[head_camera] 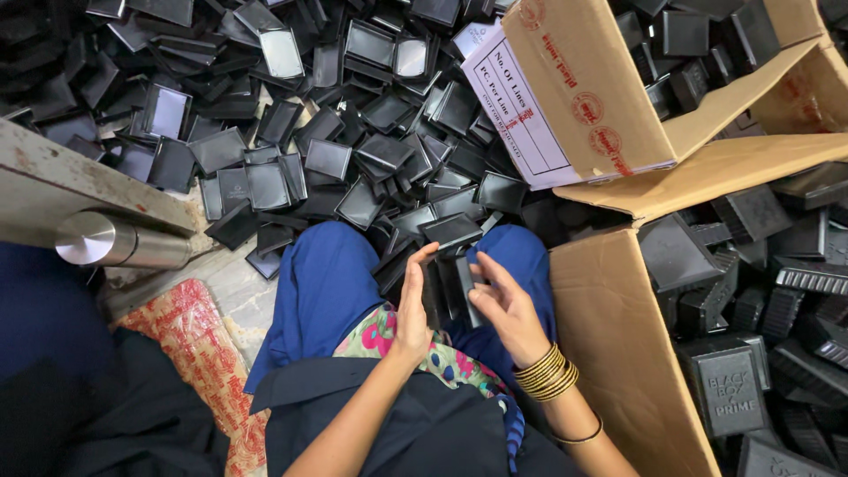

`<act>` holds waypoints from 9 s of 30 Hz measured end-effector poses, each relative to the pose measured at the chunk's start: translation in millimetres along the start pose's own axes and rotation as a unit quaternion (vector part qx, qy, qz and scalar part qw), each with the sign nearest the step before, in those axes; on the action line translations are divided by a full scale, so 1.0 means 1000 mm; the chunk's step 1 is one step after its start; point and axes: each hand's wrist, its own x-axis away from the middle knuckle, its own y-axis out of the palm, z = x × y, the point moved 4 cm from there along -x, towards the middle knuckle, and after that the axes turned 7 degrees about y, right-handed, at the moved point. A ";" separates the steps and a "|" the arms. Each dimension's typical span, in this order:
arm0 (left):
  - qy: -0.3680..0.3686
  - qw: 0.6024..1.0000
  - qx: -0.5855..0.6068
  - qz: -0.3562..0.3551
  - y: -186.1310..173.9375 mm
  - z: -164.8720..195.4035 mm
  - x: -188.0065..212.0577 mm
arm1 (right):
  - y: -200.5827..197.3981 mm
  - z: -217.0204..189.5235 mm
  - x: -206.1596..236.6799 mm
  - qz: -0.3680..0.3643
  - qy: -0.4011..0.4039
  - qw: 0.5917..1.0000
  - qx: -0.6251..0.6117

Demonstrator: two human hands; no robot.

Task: The person sits on the floor and repeatedly picks up small black plastic parts, snaps them together, and places the assembled units into a cardboard box. The process continues with many identical parts handled one at a time.

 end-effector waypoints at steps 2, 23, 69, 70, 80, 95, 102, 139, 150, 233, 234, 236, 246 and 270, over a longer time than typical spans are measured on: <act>0.005 1.000 0.000 -0.001 0.000 -0.001 -0.001 | 0.011 -0.008 0.003 -0.032 -0.052 0.997 0.057; 0.053 0.998 -0.027 0.001 -0.002 0.003 -0.004 | 0.034 -0.032 0.011 0.043 -0.070 0.960 0.268; 0.258 0.917 -0.263 0.154 -0.053 0.097 -0.024 | -0.006 -0.117 -0.026 0.029 -0.129 0.991 -0.018; 0.257 0.906 -0.273 0.198 -0.060 0.102 -0.026 | -0.018 -0.131 -0.031 0.028 -0.093 0.961 -0.257; 0.082 0.620 -0.774 -0.104 -0.046 0.052 -0.076 | 0.017 -0.060 -0.020 -0.060 -0.111 0.928 0.351; 0.127 0.898 -0.422 -0.007 -0.013 0.057 -0.023 | 0.027 -0.021 -0.020 -0.164 -0.007 0.982 0.094; 0.062 0.982 0.106 0.143 -0.082 0.075 -0.034 | 0.017 -0.039 -0.026 0.038 -0.161 0.928 0.333; -0.006 0.992 0.127 -0.013 -0.004 0.016 -0.019 | -0.005 -0.057 0.005 0.065 -0.132 0.958 0.246; 0.000 0.998 0.060 -0.025 -0.003 0.015 -0.014 | 0.055 -0.050 0.006 0.009 -0.123 0.939 0.320; 0.234 0.706 -0.652 -0.146 0.018 0.069 -0.178 | -0.050 -0.032 -0.060 0.198 -0.317 0.816 0.442; 0.240 0.709 -0.644 -0.156 0.024 0.072 -0.154 | -0.049 -0.035 -0.058 0.195 -0.316 0.814 0.447; 0.243 0.720 -0.632 -0.152 0.029 0.078 -0.112 | -0.047 -0.037 -0.054 0.184 -0.284 0.854 0.394; -0.082 0.981 -0.046 -0.168 0.014 0.056 -0.027 | -0.037 -0.008 -0.035 -0.003 -0.164 0.982 0.093; -0.219 0.960 0.134 0.109 -0.035 0.015 -0.011 | -0.010 -0.079 0.040 0.262 -0.212 0.745 0.576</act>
